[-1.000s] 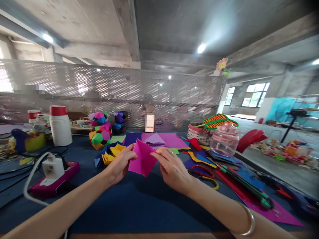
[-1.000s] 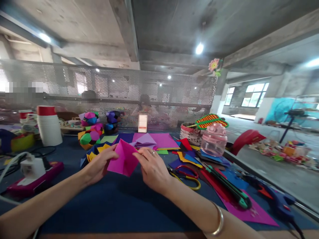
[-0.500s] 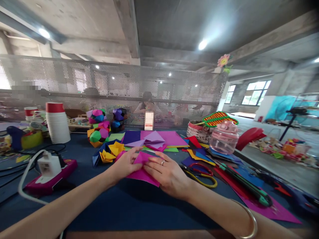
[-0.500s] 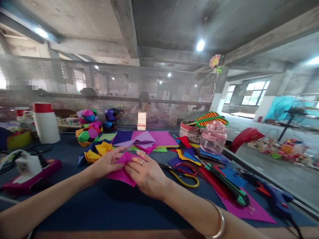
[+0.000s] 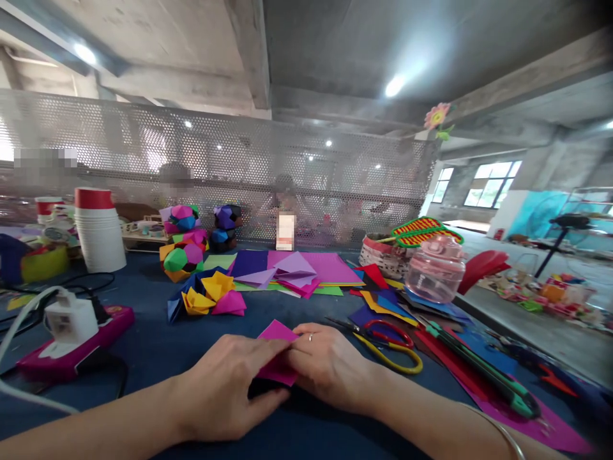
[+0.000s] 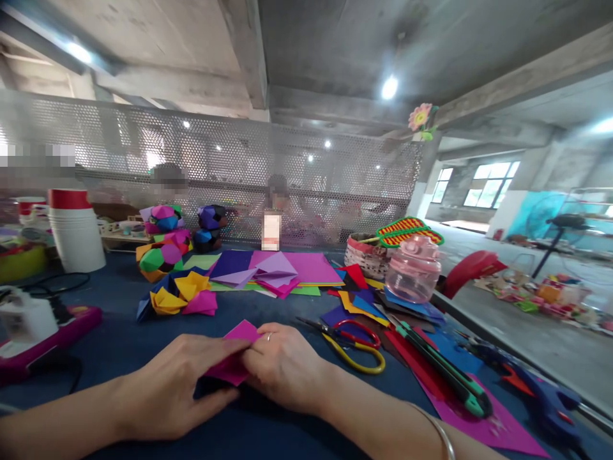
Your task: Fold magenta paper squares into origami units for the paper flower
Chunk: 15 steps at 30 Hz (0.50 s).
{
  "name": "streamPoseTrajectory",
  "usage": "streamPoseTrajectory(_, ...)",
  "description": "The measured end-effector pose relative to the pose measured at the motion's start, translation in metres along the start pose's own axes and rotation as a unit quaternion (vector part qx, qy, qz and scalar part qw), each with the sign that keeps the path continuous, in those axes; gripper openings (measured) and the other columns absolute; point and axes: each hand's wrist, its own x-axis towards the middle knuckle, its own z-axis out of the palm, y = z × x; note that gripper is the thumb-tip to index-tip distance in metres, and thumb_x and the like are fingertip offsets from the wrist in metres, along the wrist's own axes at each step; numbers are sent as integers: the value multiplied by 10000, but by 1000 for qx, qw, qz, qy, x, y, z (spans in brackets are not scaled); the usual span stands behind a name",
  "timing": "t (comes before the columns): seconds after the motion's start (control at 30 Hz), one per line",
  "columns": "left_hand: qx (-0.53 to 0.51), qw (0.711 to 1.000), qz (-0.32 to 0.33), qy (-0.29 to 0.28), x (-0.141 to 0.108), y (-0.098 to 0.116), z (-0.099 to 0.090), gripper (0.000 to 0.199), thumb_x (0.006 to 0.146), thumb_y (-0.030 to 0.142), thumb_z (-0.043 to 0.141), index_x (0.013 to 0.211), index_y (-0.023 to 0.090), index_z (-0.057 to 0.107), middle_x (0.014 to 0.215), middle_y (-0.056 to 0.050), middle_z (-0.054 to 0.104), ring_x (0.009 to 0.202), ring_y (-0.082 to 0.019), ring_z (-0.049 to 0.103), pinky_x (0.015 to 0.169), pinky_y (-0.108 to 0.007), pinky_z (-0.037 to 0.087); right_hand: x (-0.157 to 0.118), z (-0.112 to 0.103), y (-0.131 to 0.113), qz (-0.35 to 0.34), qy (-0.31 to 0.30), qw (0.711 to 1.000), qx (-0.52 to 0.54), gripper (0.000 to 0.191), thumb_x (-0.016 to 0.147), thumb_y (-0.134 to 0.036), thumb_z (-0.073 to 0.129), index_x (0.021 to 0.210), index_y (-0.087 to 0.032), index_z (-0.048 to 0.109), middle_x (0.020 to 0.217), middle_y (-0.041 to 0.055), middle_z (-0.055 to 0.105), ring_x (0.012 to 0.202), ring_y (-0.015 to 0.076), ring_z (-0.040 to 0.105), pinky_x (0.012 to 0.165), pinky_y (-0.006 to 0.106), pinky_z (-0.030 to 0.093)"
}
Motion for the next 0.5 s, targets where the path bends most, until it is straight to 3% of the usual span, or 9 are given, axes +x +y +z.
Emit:
streamPoseTrajectory(0.1, 26, 1000, 14, -2, 0, -5, 5, 231, 961, 239, 518, 1182, 236, 585, 1069, -51, 746, 894, -254, 724, 770, -319, 520, -2, -3, 1, 19, -9, 999, 37, 289, 1052, -267, 425, 867, -177, 627, 763, 36, 715, 688, 151, 661, 825, 287, 520)
streamPoseTrajectory(0.27, 44, 998, 33, 11, 1, -9, 9, 248, 1015, 212, 384, 1155, 224, 588, 975, -44, 754, 826, -248, 735, 698, -305, 515, -4, -5, 5, 47, -22, 995, 86, 344, 1075, -314, 398, 880, -175, 646, 742, 30, 715, 680, 149, 667, 816, 282, 522)
streamPoseTrajectory(0.5, 30, 998, 0, 55, -1, -10, 11, 269, 1045, 236, 362, 1165, 251, 602, 843, -10, 761, 672, -191, 735, 586, -250, 481, 4, -16, -1, 124, -40, 984, 125, 363, 1082, -314, 379, 944, -166, 681, 763, 42, 734, 675, 171, 674, 692, 272, 500)
